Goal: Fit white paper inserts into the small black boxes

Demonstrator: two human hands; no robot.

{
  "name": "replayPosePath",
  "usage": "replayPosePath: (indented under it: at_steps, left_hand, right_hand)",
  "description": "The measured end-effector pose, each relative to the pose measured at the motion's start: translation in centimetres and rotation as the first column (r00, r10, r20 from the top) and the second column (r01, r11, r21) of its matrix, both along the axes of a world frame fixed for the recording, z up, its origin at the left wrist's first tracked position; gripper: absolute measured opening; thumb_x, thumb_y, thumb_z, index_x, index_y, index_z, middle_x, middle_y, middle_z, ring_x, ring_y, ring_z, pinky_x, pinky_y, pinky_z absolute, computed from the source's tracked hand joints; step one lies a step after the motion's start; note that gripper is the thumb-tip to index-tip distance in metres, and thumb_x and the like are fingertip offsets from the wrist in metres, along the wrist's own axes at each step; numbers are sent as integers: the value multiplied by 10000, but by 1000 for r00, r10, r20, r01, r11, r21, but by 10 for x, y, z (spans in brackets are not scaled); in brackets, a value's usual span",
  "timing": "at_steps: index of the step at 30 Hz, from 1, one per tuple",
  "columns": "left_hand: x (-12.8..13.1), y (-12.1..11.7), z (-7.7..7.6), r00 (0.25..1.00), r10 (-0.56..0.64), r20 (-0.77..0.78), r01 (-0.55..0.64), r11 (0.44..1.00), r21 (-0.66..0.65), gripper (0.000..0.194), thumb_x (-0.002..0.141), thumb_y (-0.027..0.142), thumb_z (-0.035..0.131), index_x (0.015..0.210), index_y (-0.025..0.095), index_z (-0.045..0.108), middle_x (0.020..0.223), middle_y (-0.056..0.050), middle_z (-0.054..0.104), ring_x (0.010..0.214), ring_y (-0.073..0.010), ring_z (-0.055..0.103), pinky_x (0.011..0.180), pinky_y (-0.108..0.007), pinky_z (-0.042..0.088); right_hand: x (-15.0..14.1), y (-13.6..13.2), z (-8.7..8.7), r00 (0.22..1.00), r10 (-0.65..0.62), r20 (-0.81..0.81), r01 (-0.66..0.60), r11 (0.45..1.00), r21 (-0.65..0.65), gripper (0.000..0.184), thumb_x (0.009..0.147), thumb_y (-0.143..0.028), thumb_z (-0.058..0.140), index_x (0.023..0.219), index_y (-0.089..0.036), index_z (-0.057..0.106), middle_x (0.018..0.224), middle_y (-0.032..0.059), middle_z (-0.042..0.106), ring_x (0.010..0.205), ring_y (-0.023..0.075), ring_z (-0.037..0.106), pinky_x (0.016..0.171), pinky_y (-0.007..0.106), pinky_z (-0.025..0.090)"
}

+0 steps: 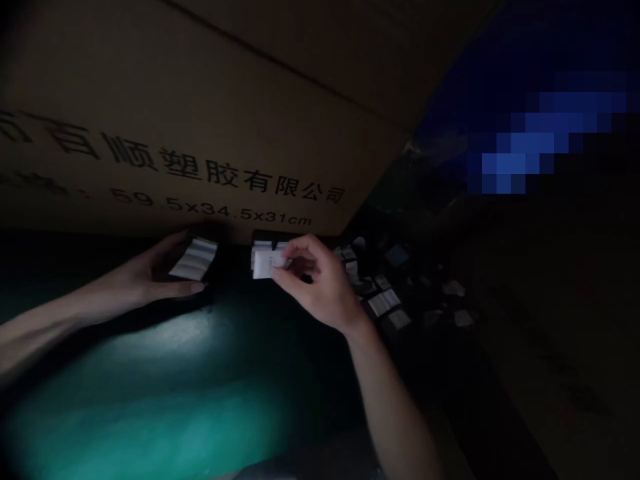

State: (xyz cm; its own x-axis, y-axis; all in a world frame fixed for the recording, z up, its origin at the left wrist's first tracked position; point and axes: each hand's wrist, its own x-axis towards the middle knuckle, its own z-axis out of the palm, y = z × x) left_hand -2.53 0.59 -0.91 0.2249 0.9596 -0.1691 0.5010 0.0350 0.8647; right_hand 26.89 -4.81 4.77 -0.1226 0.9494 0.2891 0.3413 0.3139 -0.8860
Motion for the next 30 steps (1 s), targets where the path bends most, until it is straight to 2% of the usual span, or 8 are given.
replayPosePath:
  at_steps: [4, 7, 10, 14, 17, 23, 27, 30]
  left_hand:
    - [-2, 5, -2, 999, -30, 27, 30, 999, 27, 1101, 753, 584, 822, 1668, 274, 295, 1564, -133, 581, 1433, -367, 556, 1156, -486, 513]
    - [-6, 9, -6, 996, -85, 35, 85, 996, 9, 1140, 718, 607, 840, 1668, 288, 296, 1532, -130, 610, 1391, -367, 597, 1129, -469, 546]
    - [-8, 11, -11, 994, -100, 42, 100, 995, 19, 1146, 714, 612, 848, 1670, 299, 299, 1542, -120, 604, 1405, -365, 585, 1134, -457, 544]
    - [-9, 11, -14, 988, -140, 62, 139, 990, 29, 1110, 733, 586, 854, 1669, 325, 317, 1576, -97, 580, 1425, -351, 570, 1139, -428, 539]
    - [-7, 9, -13, 982, -171, 77, 170, 985, 19, 1103, 738, 585, 850, 1671, 351, 310, 1546, -83, 614, 1373, -353, 617, 1103, -438, 566]
    - [-2, 5, -11, 965, -260, 36, 258, 964, 63, 1083, 778, 604, 803, 1683, 334, 272, 1526, -72, 633, 1313, -331, 660, 1100, -426, 558]
    - [1, 2, -13, 969, -244, -29, 246, 963, 111, 1068, 757, 625, 807, 1663, 290, 351, 1548, -101, 609, 1330, -358, 645, 1070, -405, 575]
    - [3, 1, -15, 967, -255, -6, 255, 961, 103, 1091, 747, 631, 816, 1664, 271, 348, 1507, -112, 644, 1287, -364, 673, 1027, -405, 603]
  right_hand:
    - [-68, 18, -57, 948, -38, -316, -35, 974, -224, 585, 828, -396, 803, 1322, -369, 490, 1064, -19, 687, 776, 176, 748, 687, 354, 679]
    - [-91, 24, -87, 930, -68, -361, -23, 970, -242, 462, 879, -390, 733, 1299, -356, 543, 1116, -5, 676, 814, 177, 763, 835, 405, 689]
    - [-94, 24, -105, 943, -115, -313, 48, 976, -213, 303, 924, -427, 690, 1204, -328, 629, 1174, 20, 716, 981, 222, 753, 994, 466, 642]
    - [-88, 21, -110, 963, -209, -173, 200, 977, -68, 297, 955, -517, 640, 1185, -331, 666, 1272, 56, 705, 1182, 283, 671, 1049, 514, 589]
    - [-87, 19, -106, 961, -262, -87, 267, 962, 52, 286, 945, -572, 629, 1122, -354, 682, 1166, 73, 708, 1101, 306, 674, 977, 549, 596]
    - [-92, 13, -98, 987, -157, -28, 160, 968, 194, 152, 994, -465, 590, 1068, -408, 709, 1090, 50, 708, 1072, 297, 682, 975, 545, 589]
    - [-93, 16, -102, 981, -184, 65, 163, 955, 248, 173, 1016, -400, 571, 1056, -375, 737, 1040, 52, 715, 1005, 255, 708, 943, 473, 616]
    - [-93, 20, -106, 962, -250, 114, 192, 908, 374, 186, 1024, -310, 570, 1033, -281, 753, 977, 56, 730, 912, 198, 723, 827, 363, 637]
